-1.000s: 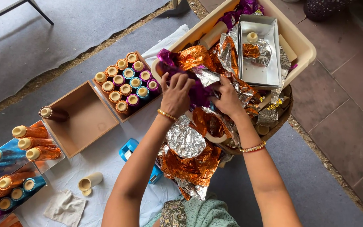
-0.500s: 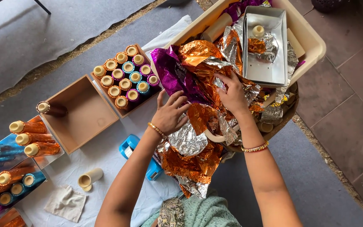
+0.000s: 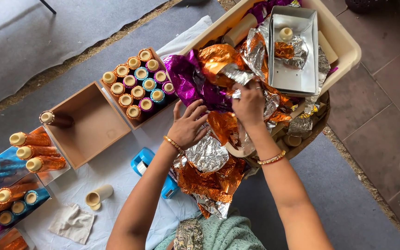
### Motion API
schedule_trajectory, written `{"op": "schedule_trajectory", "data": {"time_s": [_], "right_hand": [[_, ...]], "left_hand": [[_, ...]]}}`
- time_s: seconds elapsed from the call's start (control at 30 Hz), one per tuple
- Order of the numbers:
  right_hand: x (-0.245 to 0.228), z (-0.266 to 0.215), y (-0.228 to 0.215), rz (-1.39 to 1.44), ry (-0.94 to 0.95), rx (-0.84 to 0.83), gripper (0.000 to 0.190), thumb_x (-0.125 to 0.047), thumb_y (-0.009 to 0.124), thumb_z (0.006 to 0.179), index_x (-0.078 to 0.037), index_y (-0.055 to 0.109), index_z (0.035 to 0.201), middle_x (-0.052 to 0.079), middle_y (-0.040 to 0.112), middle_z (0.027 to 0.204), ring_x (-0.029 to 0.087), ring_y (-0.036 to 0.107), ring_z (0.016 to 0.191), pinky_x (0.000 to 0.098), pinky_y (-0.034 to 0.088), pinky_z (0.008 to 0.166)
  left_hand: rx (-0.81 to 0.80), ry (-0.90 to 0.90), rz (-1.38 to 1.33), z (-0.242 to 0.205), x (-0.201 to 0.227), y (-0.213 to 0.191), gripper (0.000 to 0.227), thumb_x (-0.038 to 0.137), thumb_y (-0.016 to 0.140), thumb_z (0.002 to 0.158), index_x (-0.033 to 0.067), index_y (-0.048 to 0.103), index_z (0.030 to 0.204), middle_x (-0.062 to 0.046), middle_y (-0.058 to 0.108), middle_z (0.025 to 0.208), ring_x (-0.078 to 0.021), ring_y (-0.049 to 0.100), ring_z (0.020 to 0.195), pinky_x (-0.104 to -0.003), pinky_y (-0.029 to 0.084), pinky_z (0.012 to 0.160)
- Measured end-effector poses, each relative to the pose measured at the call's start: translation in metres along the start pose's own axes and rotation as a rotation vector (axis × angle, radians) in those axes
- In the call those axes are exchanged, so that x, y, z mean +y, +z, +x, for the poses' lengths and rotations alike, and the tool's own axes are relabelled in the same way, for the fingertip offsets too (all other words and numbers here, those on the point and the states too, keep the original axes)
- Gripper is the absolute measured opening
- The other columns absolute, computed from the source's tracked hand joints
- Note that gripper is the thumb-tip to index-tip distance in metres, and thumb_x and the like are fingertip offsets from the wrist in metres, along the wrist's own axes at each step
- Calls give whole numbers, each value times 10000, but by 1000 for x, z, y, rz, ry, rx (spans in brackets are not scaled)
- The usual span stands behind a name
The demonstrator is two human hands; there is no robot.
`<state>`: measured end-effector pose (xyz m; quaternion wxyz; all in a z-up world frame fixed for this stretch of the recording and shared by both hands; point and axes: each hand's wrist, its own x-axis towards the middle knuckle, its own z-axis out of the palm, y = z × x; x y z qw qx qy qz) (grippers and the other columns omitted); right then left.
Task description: The person sits at a table and wipes cylindrical candle objects with a white cloth. They then pick up a piece of shiny metallic foil and begin to wrap it around a candle.
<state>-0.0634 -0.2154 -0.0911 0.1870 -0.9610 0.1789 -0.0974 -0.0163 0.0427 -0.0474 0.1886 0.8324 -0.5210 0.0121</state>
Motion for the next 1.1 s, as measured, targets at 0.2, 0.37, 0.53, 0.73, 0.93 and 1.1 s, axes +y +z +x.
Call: {"op": "schedule_trajectory", "data": {"time_s": [0.2, 0.37, 0.53, 0.73, 0.93, 1.1], "right_hand": [[-1, 10, -14, 307, -16, 332, 262, -9, 871, 758, -75, 716, 959, 122, 751, 1020, 277, 728, 974, 369, 615, 868], [9, 11, -13, 384, 91, 257, 316, 57, 724, 808, -104, 749, 1079, 143, 731, 1130, 284, 711, 1053, 356, 640, 875], [7, 12, -26, 493, 140, 163, 308, 31, 693, 911, -136, 755, 1163, 146, 722, 1177, 277, 709, 1079, 370, 627, 932], [2, 12, -32, 449, 177, 130, 330, 53, 693, 892, -128, 754, 1161, 149, 720, 1155, 278, 704, 1064, 382, 592, 944], [-2, 10, -38, 463, 90, 182, 346, 62, 698, 859, -109, 756, 1155, 127, 739, 1198, 287, 682, 1134, 417, 549, 1010], [-1, 11, -38, 482, 117, 165, 309, 53, 698, 897, -110, 756, 1152, 126, 738, 1211, 280, 677, 1150, 435, 529, 1043]], "left_hand": [[20, 10, -7, 1, 1, 0, 349, 341, 568, 956, 99, 619, 1203, -49, 537, 1380, -233, 310, 1513, -634, -9, 1217], [30, -6, -16, 1, 1, 0, 316, 307, 563, 951, 107, 629, 1186, -40, 559, 1364, -228, 334, 1510, -625, -8, 1228], [152, -125, -28, 20, 17, -5, 301, 261, 565, 984, 203, 670, 1261, 13, 604, 1310, -190, 408, 1480, -590, 19, 1272], [403, 99, 229, 69, 43, -22, 429, 417, 443, 992, 258, 714, 1282, 32, 673, 1384, -200, 450, 1441, -522, -93, 1293], [-301, -94, 133, 57, 31, -6, 479, 480, 419, 1036, 180, 788, 979, 5, 689, 960, -235, 522, 1273, -613, -103, 1221], [-272, -100, 85, 58, 31, -7, 466, 428, 427, 1033, 167, 787, 895, 7, 631, 859, -215, 558, 1174, -640, -66, 1234]]}}
